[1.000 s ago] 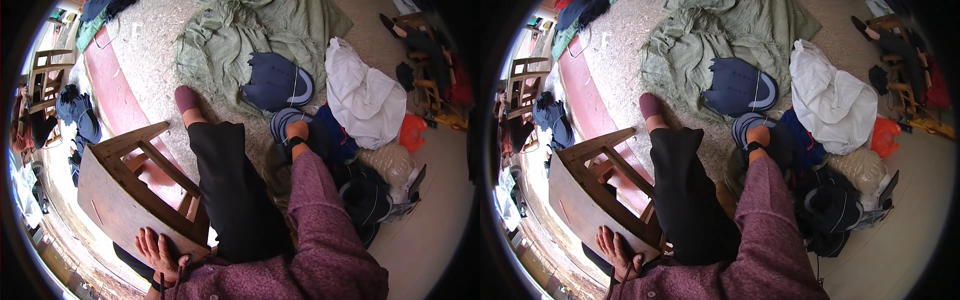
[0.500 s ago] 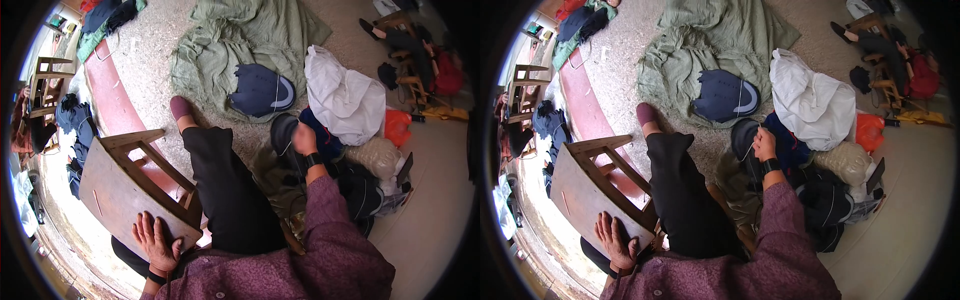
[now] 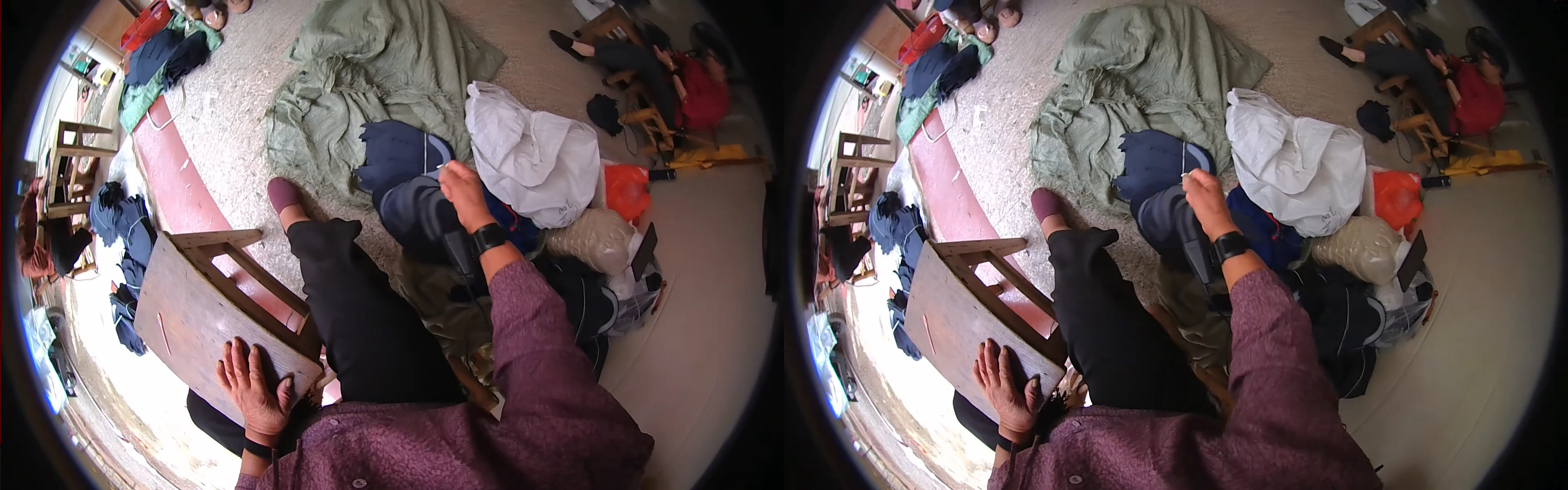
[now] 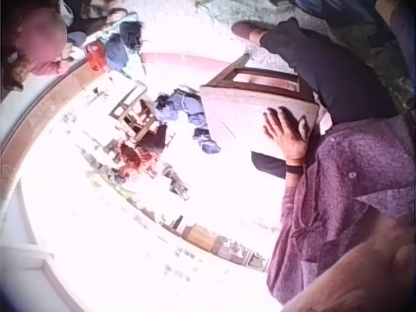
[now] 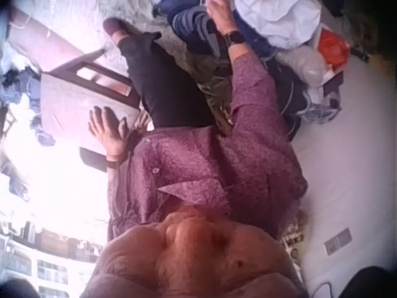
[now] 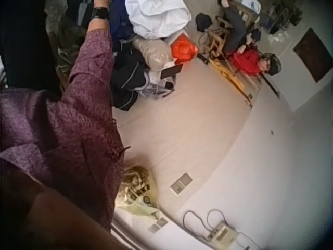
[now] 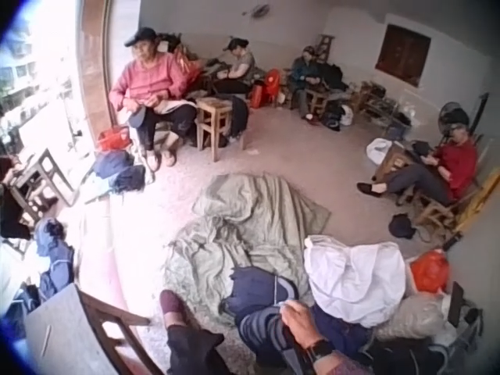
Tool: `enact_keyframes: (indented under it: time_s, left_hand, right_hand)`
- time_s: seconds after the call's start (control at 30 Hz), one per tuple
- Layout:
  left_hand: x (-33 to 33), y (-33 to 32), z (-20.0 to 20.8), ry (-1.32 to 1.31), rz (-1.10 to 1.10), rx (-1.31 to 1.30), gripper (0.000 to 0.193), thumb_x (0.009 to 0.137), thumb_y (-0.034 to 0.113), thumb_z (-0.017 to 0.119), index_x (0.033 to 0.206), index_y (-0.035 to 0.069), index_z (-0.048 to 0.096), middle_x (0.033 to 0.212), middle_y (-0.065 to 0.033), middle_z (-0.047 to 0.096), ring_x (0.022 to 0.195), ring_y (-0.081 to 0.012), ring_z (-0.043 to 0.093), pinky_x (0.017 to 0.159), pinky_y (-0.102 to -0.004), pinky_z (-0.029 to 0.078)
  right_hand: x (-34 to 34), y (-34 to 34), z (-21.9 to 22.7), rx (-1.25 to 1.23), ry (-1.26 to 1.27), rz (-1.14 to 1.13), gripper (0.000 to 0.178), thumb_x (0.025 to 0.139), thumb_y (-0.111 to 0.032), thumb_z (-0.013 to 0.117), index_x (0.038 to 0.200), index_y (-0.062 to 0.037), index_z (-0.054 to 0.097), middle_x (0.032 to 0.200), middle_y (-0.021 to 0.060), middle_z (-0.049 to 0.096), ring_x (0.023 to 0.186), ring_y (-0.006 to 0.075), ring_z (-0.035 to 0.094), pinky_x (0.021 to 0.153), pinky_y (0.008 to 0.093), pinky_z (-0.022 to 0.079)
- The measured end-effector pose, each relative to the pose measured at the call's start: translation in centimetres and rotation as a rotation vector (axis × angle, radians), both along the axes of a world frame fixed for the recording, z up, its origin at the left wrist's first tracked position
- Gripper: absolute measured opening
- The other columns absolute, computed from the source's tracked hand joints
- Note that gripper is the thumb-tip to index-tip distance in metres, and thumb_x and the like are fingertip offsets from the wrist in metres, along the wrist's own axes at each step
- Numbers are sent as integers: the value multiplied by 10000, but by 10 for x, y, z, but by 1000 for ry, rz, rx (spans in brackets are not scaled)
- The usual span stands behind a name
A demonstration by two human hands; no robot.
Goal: Tying together shoe components with string and organizing them into piles and plastic bags.
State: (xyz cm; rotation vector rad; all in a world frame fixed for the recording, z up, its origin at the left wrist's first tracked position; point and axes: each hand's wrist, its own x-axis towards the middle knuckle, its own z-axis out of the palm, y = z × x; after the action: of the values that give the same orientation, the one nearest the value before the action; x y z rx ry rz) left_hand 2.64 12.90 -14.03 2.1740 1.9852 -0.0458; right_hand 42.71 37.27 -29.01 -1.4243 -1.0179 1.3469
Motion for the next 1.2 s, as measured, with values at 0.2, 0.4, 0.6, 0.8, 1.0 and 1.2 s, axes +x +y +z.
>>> enact_keyframes:
  time_s: [0.2,0.4,0.6,0.8,1.0,1.2]
  left_hand:
    - [5,2,4,-31,-25,58,659,900,487,453,1344,4,404,1444,-225,337,1360,-398,268,1100,-527,141]
    - [3,-8,-5,22,-27,118,674,921,521,415,1365,14,389,1464,-189,331,1371,-375,261,1102,-523,137]
    - [3,-12,-13,27,-49,196,677,936,532,389,1374,17,383,1463,-190,336,1371,-371,272,1098,-521,151]
    - [-3,-15,-21,69,-55,221,687,939,547,358,1385,25,382,1470,-182,329,1373,-360,275,1104,-508,157]
    - [-6,-16,-25,117,-87,266,659,956,526,337,1374,20,394,1452,-191,352,1356,-370,295,1101,-498,187]
    - [0,-14,-25,77,-92,252,647,961,508,347,1369,7,389,1442,-219,349,1342,-392,304,1088,-513,216]
  right_hand:
    - [35,-56,1,280,-636,36,198,795,-133,621,672,17,578,700,206,582,648,350,579,561,390,420]
    - [130,-134,32,336,-903,-200,155,792,-99,612,679,5,590,645,173,579,567,299,565,534,381,421]
    - [285,-186,104,167,-911,-624,127,789,-16,518,757,-2,641,585,37,587,533,107,547,519,271,428]
    - [384,-213,155,16,-548,-911,68,830,-36,591,823,-16,656,640,33,612,519,91,548,470,210,421]
    - [446,-235,149,-36,-467,-962,64,813,-61,648,811,3,643,640,70,622,513,128,590,443,240,462]
    - [517,-272,104,-191,-728,-1007,65,776,-27,606,713,-18,617,667,92,639,536,177,616,459,282,495]
